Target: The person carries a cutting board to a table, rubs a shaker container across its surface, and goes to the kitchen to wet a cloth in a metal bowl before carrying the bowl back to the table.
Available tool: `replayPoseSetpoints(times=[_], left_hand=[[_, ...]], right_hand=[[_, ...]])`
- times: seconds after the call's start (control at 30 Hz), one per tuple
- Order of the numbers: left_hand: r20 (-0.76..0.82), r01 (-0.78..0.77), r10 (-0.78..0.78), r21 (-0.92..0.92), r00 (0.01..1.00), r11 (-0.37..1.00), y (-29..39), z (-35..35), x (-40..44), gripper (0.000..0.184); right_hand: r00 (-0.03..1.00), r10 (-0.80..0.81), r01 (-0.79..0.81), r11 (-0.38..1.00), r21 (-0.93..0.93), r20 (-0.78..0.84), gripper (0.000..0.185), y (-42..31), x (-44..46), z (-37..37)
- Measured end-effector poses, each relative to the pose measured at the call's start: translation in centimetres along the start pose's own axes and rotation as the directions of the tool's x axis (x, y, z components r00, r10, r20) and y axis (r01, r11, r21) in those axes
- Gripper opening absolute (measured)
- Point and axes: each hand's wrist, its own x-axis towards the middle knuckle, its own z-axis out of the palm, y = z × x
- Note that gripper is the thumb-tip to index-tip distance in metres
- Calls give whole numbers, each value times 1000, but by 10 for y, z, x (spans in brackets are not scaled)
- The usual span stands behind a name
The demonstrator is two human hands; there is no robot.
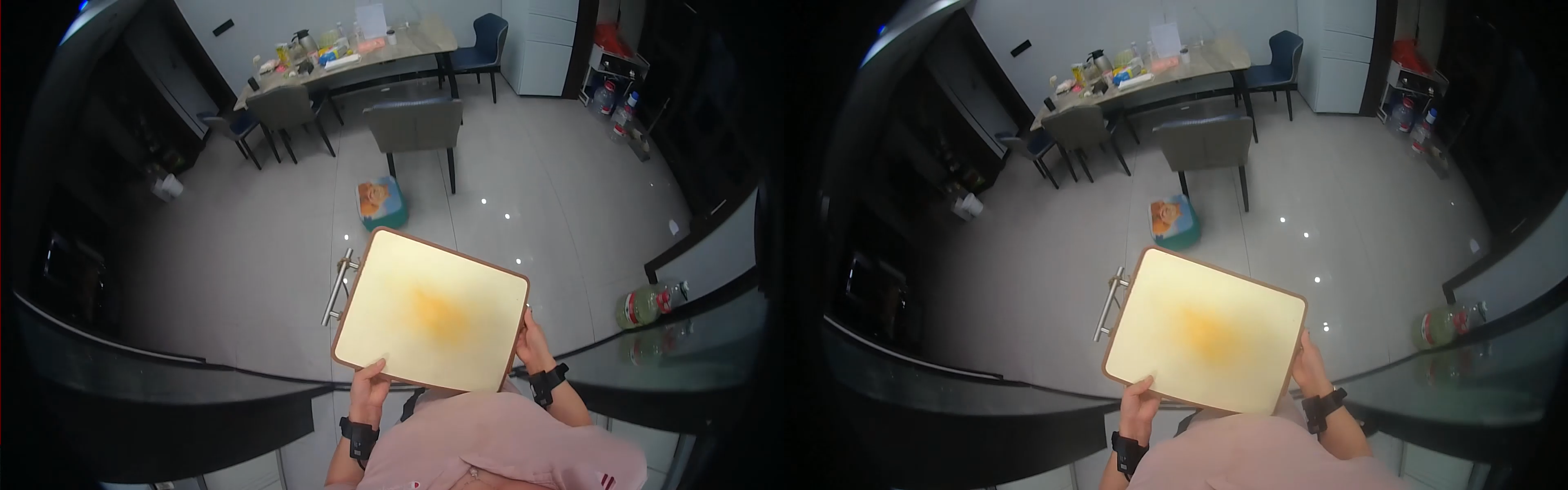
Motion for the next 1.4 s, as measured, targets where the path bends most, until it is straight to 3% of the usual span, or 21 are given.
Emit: replayPoseSetpoints(times=[0.2, 0.37, 0.57, 0.77, 0.9, 1.0, 1.13, 1.33, 1.4], left_hand=[[120, 115, -142, 211, 983, 971, 14, 104, 115, 59], [170, 180, -225, 242, 959, 953, 0, 183, 188, 55], [173, 240, -278, 211, 945, 947, -36, 267, 306, 46], [229, 345, -402, 250, 886, 904, -74, 363, 455, 38], [309, 368, -456, 303, 835, 879, -93, 455, 525, 37], [307, 401, -513, 360, 802, 842, -117, 488, 584, 37], [246, 377, -463, 327, 851, 866, -136, 543, 636, 34], [196, 292, -324, 177, 925, 940, -154, 616, 714, 27], [152, 226, -243, 120, 958, 967, -153, 650, 726, 35]], right_hand=[[986, -139, 127, 983, -131, -91, 46, -101, 94, 26], [994, -103, 104, 994, -32, 31, 47, -185, 141, 48], [961, -140, 187, 964, -187, 239, 49, -256, 225, 27], [972, -235, 232, 958, -169, 3, 33, -326, 295, 58], [931, -268, 250, 963, -100, -248, 31, -364, 352, 36], [924, -256, 241, 967, -89, -285, 33, -391, 397, 36], [904, -269, 275, 961, -32, -331, 35, -450, 480, 67], [982, -146, 119, 972, -202, -121, 37, -559, 643, 63], [996, -80, 65, 964, -257, -50, 35, -598, 696, 79]])
